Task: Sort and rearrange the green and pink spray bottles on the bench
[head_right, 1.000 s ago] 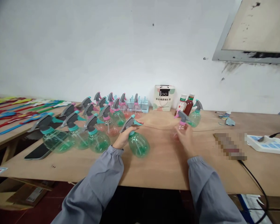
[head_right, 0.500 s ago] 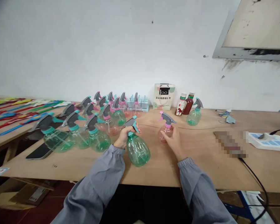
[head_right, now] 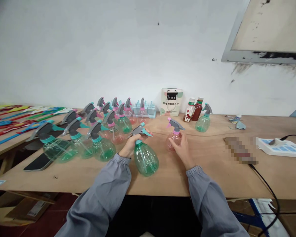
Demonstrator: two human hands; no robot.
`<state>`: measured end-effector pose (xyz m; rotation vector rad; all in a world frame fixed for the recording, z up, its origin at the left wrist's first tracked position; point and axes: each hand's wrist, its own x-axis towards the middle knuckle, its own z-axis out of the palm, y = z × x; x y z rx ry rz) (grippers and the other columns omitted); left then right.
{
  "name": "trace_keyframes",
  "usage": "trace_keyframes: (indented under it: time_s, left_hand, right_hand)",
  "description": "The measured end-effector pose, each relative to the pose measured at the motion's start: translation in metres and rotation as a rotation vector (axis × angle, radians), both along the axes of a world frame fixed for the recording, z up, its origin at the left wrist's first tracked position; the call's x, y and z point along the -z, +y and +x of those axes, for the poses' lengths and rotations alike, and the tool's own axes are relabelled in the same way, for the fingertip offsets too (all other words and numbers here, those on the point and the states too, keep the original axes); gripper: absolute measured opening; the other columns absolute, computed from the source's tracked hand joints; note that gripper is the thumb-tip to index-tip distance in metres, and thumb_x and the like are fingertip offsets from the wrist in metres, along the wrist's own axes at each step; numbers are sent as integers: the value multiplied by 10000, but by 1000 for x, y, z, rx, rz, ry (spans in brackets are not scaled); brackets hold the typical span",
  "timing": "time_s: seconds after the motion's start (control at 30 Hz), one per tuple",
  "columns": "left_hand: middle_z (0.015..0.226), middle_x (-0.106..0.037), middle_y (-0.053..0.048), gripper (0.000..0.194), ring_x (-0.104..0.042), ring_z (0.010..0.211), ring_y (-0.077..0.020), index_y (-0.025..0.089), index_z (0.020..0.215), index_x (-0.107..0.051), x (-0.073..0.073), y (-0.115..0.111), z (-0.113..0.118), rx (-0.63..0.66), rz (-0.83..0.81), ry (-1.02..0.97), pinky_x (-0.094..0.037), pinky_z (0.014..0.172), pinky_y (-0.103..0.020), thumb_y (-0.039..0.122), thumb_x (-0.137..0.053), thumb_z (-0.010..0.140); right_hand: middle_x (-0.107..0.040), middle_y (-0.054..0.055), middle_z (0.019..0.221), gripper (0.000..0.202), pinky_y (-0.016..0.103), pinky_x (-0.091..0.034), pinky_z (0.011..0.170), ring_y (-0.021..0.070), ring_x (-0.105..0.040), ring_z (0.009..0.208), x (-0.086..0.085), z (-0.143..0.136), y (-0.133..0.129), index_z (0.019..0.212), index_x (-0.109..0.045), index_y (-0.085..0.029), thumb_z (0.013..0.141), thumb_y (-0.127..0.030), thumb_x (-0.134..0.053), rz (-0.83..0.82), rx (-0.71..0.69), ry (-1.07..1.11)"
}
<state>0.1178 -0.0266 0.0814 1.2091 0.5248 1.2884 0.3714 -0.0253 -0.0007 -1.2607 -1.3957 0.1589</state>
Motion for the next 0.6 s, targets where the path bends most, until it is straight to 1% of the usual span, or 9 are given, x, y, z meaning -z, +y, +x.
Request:
trace_keyframes:
  time_s: [0.13, 0.2, 0.37, 0.43, 0.53, 0.6]
  left_hand:
    - [699, -702, -51, 134, -695, 898, -257, 199, 596, -612, -1, -1, -3, 4, -49, 66, -541, 867, -381, 243, -536, 494]
    - [709, -705, -66, 121, -692, 921, -271, 201, 581, -599, -1, -2, -5, 21, -47, 97, -541, 870, -396, 249, -525, 498]
    - [787, -736, -62, 233, -691, 963, -279, 188, 705, -672, -5, -4, -4, 51, 41, 87, -515, 936, -421, 233, -542, 516]
    - [780, -737, -59, 191, -689, 943, -274, 195, 662, -658, -5, -5, -2, -1, 54, 112, -517, 906, -411, 235, -534, 522]
    - [712, -716, -55, 100, -682, 892, -266, 218, 558, -600, -4, -5, 1, -112, 41, 161, -521, 829, -384, 253, -512, 524]
    - [704, -708, -50, 108, -683, 881, -262, 219, 571, -601, -2, -4, 2, -130, 39, 162, -522, 830, -383, 261, -510, 532]
  right_hand:
    - [-642, 165, 1269, 671, 585, -468, 1037, 357, -616, 1182, 0, -1, -1, 1291, -554, -215, 778, -616, -716, -18, 11, 1]
    - [-641, 161, 1270, 668, 585, -467, 1040, 355, -615, 1186, -1, -1, -1, 1294, -551, -219, 781, -613, -713, -16, 8, 0]
    - [-639, 143, 1285, 647, 575, -468, 1047, 340, -617, 1189, 0, -1, -1, 1294, -550, -244, 784, -611, -709, 5, 8, 1]
    - [-641, 140, 1283, 644, 571, -470, 1045, 337, -616, 1192, 0, -1, -1, 1294, -548, -246, 787, -609, -709, -7, -1, 3]
    - [-635, 156, 1288, 658, 571, -462, 1050, 343, -609, 1201, 0, 0, -1, 1295, -547, -227, 786, -610, -713, -22, 8, -2]
    - [-636, 158, 1285, 664, 568, -459, 1053, 342, -609, 1199, 0, -1, -1, 1292, -549, -221, 783, -616, -712, -17, 14, 1]
